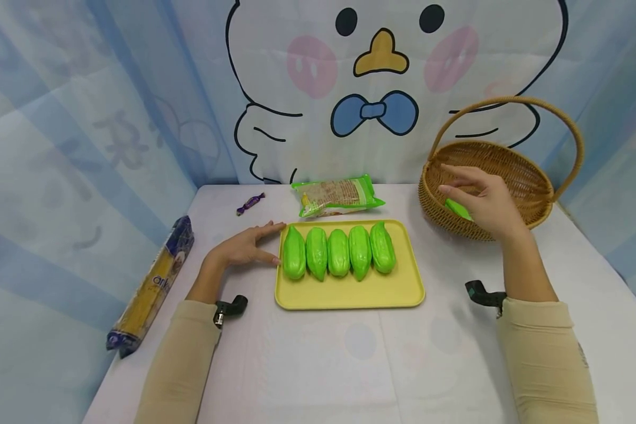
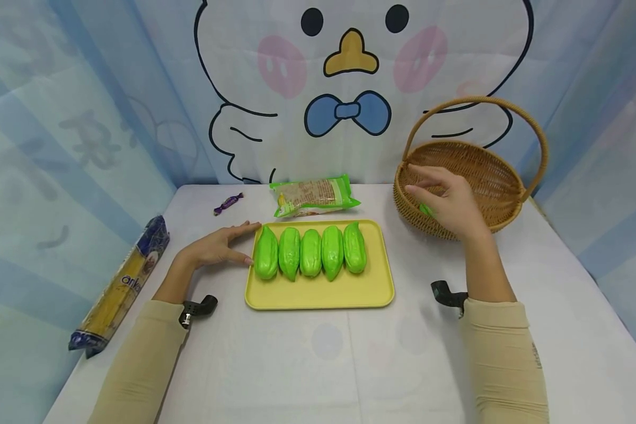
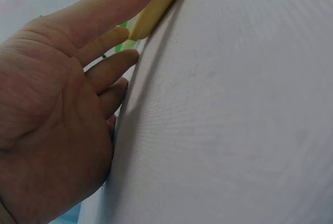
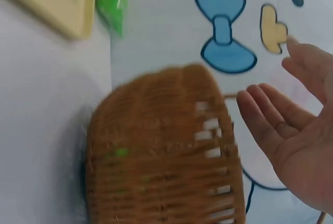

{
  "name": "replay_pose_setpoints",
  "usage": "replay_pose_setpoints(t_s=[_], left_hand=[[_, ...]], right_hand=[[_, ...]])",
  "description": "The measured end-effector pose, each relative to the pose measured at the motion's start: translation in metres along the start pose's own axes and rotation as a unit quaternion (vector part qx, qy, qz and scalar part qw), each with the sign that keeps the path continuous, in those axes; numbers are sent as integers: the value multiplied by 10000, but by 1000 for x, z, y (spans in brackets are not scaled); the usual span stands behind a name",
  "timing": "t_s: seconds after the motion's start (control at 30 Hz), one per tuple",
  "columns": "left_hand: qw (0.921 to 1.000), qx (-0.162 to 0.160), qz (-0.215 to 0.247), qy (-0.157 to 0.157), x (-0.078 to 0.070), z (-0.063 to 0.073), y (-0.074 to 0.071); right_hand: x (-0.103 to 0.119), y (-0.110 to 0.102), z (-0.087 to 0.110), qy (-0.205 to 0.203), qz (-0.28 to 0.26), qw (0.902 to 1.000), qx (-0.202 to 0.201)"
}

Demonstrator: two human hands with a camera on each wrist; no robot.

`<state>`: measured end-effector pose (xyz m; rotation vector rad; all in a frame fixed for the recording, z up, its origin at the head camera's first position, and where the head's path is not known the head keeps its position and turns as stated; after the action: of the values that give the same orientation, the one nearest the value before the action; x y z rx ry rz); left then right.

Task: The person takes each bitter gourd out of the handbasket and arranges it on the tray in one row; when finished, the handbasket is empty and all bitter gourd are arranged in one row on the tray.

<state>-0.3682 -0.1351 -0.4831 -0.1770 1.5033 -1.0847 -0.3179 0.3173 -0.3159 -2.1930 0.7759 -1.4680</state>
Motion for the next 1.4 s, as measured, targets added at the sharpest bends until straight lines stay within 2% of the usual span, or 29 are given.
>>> replay_pose_setpoints(t_s=[0.13,0.27,0.43,0.8,0.97,1.1,1.27,1.4], left_hand=[[10000,0,-47,-17,0,0,0],[10000,-14,-32,-72,1,1,-1],[10000,-19,31,-60,1,0,0],[10000,-23,73,-42,0,-1,1],[9999,-3,79,-67,0,-1,1],[9999,-17,33,-123,1,0,1],[9999,-43,-56,-134,0,1,0],[9999,-43,-55,-119,0,2,0]], right_hand=[[-24,-19,-10,472,333,9983,15],[-39,-26,-17,778,570,9951,237],[-49,-28,-23,915,808,9916,426],[-74,-22,-36,1377,818,9836,831],[-89,-14,-35,1824,542,9738,1247],[-101,-6,-33,2117,386,9611,1733],[-111,4,-30,2144,507,9479,2301],[-117,12,-27,2166,501,9411,2548]])
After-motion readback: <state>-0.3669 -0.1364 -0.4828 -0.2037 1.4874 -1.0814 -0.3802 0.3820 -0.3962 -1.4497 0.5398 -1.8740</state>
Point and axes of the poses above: each hand's wrist, its own z-axis away from the middle knuckle, its own y-axis out of the palm, x = y × z, the point moved 10 cm from there along -z, towards the middle knuckle, and after that the axes turned 4 degrees about -x, right-handed, at the moved point
